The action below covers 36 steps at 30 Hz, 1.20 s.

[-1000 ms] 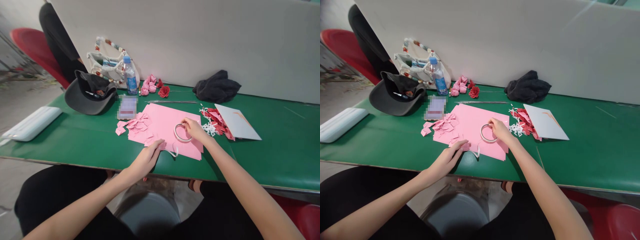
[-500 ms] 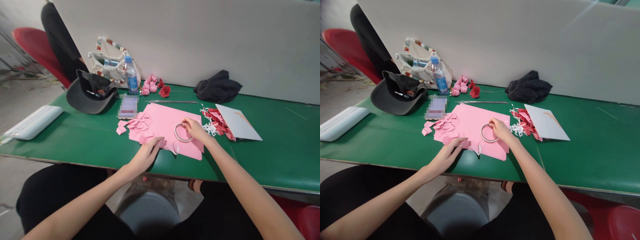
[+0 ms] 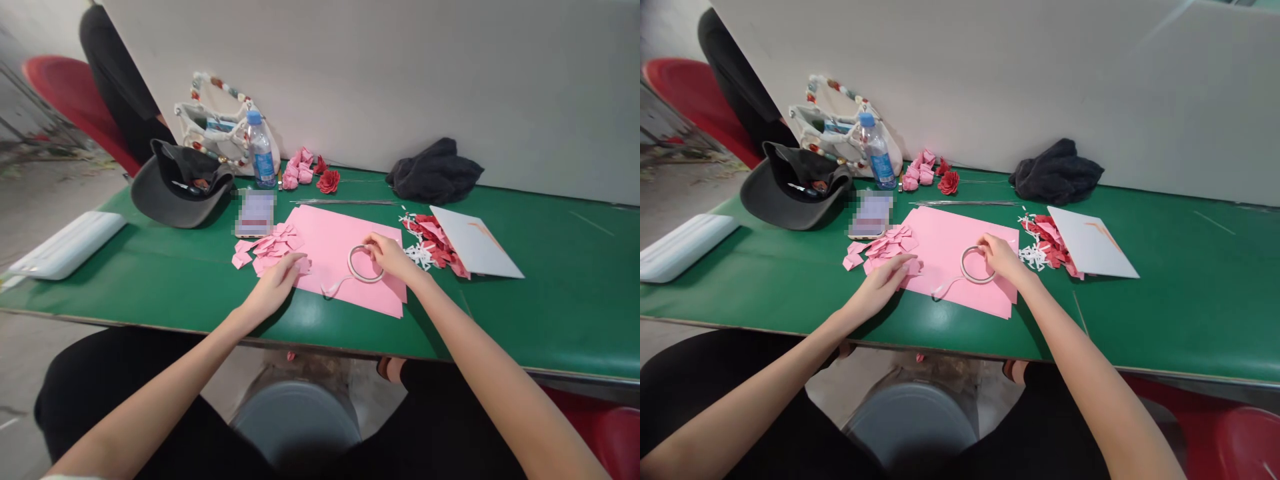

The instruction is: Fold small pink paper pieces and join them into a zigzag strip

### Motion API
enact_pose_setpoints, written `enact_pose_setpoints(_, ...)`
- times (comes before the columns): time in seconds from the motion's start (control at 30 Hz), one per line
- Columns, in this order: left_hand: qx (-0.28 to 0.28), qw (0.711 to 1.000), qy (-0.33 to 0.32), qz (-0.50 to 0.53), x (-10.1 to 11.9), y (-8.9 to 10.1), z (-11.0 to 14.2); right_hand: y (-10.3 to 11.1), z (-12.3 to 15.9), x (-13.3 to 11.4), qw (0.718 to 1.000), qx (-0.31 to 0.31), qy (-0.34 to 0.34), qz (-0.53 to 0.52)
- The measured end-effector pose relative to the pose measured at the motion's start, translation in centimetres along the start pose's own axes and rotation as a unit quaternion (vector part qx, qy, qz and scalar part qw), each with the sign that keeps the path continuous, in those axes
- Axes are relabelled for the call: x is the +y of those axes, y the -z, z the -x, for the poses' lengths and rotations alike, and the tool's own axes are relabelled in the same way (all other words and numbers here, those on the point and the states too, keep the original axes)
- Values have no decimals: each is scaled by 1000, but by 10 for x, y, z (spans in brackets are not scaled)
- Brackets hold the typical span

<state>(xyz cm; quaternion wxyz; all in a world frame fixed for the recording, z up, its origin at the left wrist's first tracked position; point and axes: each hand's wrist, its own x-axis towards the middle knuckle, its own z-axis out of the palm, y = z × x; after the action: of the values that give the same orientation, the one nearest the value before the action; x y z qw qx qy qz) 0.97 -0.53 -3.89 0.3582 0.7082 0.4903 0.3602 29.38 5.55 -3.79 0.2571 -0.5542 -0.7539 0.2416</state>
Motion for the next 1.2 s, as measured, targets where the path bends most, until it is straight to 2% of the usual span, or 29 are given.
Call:
enact_pose_setpoints(0.17, 53, 996, 16, 73, 7, 6, 0, 16, 2, 7, 999, 27, -17, -32)
enact_pose_setpoints(0.3, 14, 989, 38, 142, 18, 10, 6, 42, 11, 11, 996, 46, -21, -68)
enact_pose_setpoints(0.4, -20, 991, 57, 117, 19, 12, 8, 59, 22, 12, 994, 55, -21, -96)
enact_pose_setpoints(0.5, -18, 995, 60, 82, 18, 14, 11, 69, 30, 13, 990, 61, -19, -123)
enact_pose_setpoints(0.77, -68, 991, 91, 70, 23, 20, 33, 76, 30, 24, 988, 78, 15, -132)
enact_pose_setpoints(0.93, -72, 986, 120, 94, 31, 23, 46, 74, 26, 28, 980, 105, 18, -166)
enact_pose_setpoints(1.03, -66, 982, 139, 112, 34, 25, 46, 74, 24, 29, 973, 133, -4, -189)
enact_pose_setpoints(1.2, -65, 978, 147, 131, 31, 23, 42, 79, 23, 37, 947, 202, -80, -236)
